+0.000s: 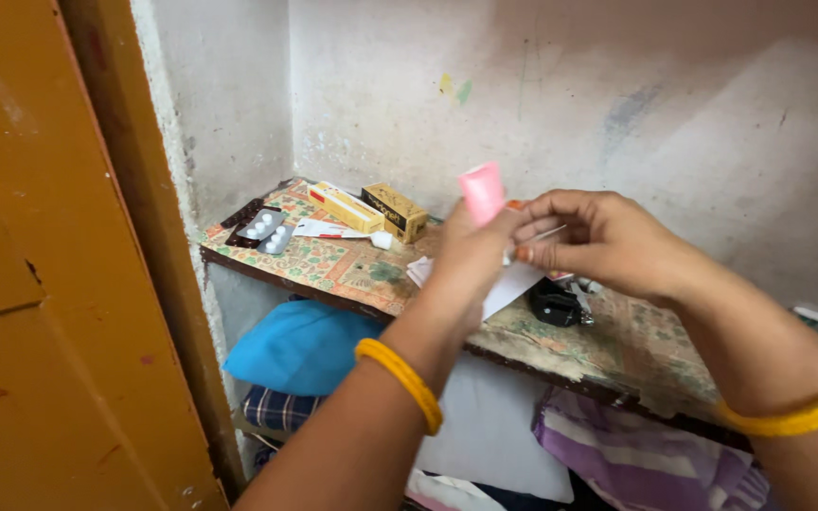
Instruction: The person repeatedly picks up small personal items from a shelf and places them on a nearby bed. Items handled include a pink case, a white container, an orange case, a green container, a bottle, a red jar, a comb, a plastic box, and several small boxes and tubes. The person moves each item one at a time from the shelf to the bed.
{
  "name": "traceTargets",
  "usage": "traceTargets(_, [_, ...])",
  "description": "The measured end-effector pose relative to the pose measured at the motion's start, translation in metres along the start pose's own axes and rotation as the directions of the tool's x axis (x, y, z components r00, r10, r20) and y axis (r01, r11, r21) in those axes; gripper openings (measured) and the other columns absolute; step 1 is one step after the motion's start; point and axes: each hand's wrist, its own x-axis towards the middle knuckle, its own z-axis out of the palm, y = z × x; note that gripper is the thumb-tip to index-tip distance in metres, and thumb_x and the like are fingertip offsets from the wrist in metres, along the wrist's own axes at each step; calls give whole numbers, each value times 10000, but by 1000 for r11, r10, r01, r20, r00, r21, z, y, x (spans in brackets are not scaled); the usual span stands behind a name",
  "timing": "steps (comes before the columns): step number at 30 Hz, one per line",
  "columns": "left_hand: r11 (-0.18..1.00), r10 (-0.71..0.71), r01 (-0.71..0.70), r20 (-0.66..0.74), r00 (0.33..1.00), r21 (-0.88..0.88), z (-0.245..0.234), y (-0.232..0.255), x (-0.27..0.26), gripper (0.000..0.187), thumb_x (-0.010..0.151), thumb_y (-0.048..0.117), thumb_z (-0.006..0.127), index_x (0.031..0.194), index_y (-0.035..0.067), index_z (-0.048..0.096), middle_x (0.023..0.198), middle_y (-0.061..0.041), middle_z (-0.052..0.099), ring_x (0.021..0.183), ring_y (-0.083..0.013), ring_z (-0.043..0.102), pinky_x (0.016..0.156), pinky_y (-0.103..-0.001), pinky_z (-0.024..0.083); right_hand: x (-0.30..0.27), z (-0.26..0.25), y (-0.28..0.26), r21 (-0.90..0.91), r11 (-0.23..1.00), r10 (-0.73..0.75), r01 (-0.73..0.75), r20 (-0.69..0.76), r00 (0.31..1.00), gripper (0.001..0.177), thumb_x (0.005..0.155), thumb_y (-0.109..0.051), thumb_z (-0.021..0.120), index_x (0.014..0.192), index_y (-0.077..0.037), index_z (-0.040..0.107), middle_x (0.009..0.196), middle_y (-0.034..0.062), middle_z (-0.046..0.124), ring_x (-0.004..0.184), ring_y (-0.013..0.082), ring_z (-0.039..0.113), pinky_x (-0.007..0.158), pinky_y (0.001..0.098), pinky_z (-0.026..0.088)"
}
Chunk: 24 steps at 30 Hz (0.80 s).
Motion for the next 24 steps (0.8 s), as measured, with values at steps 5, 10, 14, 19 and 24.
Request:
traceTargets(5, [998, 40, -34, -156, 987, 46, -59, 30, -11, 314, 902, 79, 606, 1211, 31, 577, 933, -54, 671, 811, -120, 651, 703, -278, 559, 13, -2, 13, 50, 990, 136, -134, -31, 990, 381, 852, -109, 721, 1222, -30, 686, 1122, 103, 754, 1016, 213, 718, 866, 361, 620])
traceTargets(10, [996, 41, -23, -209, 977, 89, -80, 43, -25, 325, 916, 87, 589, 1235, 24, 579, 849, -38, 616, 689, -105, 565, 637, -272, 518, 16, 17, 16, -436, 879, 288, -192, 165, 943, 632, 769, -181, 881, 1341, -202, 612, 1234, 47, 747, 1070, 209, 698, 961, 361, 560])
traceTargets(14, [996, 75, -63, -187, 980, 66, -89, 48, -37, 288, 926, 79, 584, 1205, 11, 573, 811, -25, 576, 669, -91, 526, 600, -265, 472, 22, 49, 2, -646, 735, -97, 206, 201, 975, 588, 684, -170, 798, 1266, -189, 715, 1226, 69, 733, 1037, 240, 711, 912, 389, 577])
traceTargets(19, [993, 112, -103, -185, 976, 57, -105, 67, -54, 231, 912, 94, 628, 1126, 8, 605, 783, -5, 583, 654, -91, 521, 581, -261, 451, 25, 33, -35, -714, 690, 26, -114, -133, 991, 201, 985, -245, 668, 1165, -241, 758, 1018, 2, 806, 874, 224, 763, 851, 405, 597])
traceTargets(24, [992, 79, -60, -168, 983, 113, -126, 114, -102, 217, 935, 186, 702, 1074, 23, 676, 790, 21, 601, 679, -76, 549, 626, -242, 475, 22, 37, -83, 91, 993, -79, 81, -29, 996, 437, 947, -26, 637, 1383, -41, 645, 1111, 153, 778, 905, 214, 714, 762, 362, 576])
